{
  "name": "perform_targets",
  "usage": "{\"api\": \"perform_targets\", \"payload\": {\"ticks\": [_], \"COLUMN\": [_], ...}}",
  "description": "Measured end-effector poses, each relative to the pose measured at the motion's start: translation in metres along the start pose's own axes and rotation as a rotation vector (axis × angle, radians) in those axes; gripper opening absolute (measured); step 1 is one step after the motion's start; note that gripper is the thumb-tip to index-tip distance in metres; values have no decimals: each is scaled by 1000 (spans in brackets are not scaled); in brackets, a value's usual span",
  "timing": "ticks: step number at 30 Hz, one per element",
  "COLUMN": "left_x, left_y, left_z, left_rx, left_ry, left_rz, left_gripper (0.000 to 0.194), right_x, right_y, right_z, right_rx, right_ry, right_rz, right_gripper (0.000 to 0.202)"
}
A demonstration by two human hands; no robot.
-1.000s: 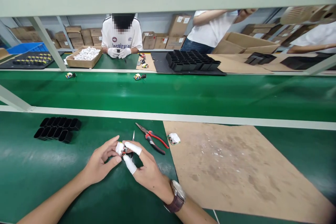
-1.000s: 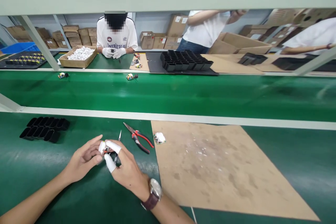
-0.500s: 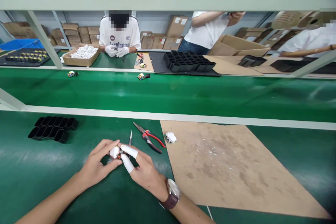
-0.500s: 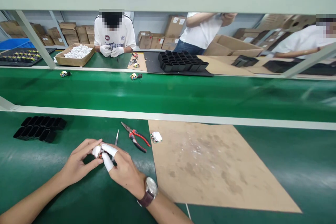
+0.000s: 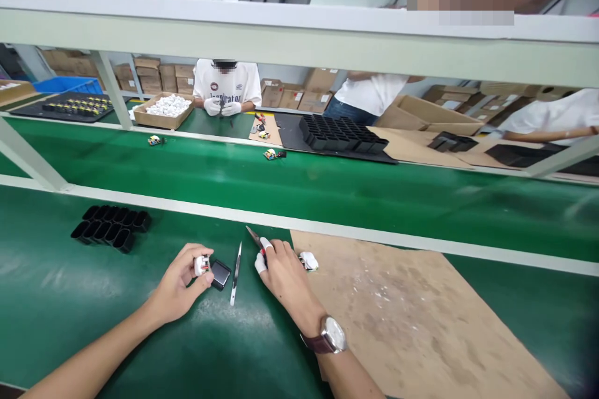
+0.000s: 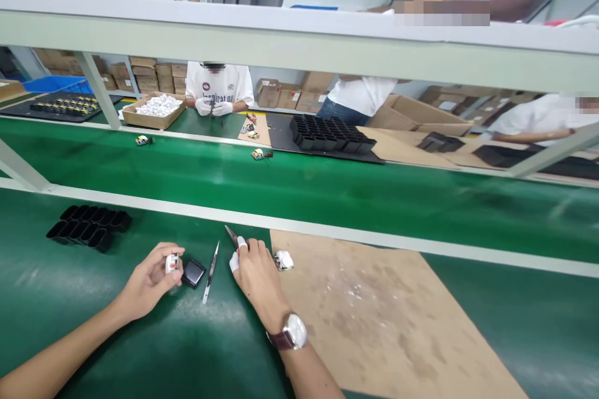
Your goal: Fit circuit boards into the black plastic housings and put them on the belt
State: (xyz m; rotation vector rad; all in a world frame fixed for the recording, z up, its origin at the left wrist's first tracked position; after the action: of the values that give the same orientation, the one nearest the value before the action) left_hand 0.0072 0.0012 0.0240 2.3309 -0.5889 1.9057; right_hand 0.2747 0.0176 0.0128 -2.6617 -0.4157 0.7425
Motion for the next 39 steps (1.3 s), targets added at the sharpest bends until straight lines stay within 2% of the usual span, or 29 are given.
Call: {"api": "perform_targets", "payload": {"ticks": [3,6,8,10,12,15,21,26,32,39], "left_x": [2,6,7,6,5,3,3,2,3,5], "left_y": [1,1,1,-1,-2,-3,-3,-3,-2,-3], "left_z": [-3,-8,-10,-11,-11,-12,-13,-13,-12,-11], "left_rx": [12,4,-23,-66,-95,-103,-135,-171,-153,-131], "left_ry": [-35,-87,-111,-101,-93,-184,-375,-416,-499,-584], "left_rz": [6,25,23,4,-5,4,6,12,94,176], "left_gripper": [27,26,31,42,51,49,49,57,53,36], "right_x": [-25,-56,-71,-79,-80,-78,-81,-87,-90,-91], "right_y": [-2,2,8,14,19,22,21,19,19,19], "right_z": [-10,-19,-22,-22,-21,-18,-18,-18,-14,-12], "right_rx": [-41,-203,-309,-370,-374,-387,-554,-607,-602,-585], "right_ry": [-268,-710,-789,-710,-547,-359,-284,-130,20,90], "right_rz": [-7,0,-31,-74,-125,-181,-114,-132,-171,-184], "right_gripper": [34,29,24,23,29,39,42,50,47,38]}}
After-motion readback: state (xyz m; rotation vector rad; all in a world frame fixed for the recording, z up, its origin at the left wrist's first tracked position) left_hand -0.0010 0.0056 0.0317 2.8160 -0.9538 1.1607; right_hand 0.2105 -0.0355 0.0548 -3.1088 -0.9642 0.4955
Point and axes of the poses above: each hand's wrist, its own y-axis away from the middle knuckle, its own z-axis out of the palm, x = y × z, the point moved 2 cm from there along -y, towards the middle knuckle, and after that the axes turned 12 degrees about -y, right-handed, at the moved point
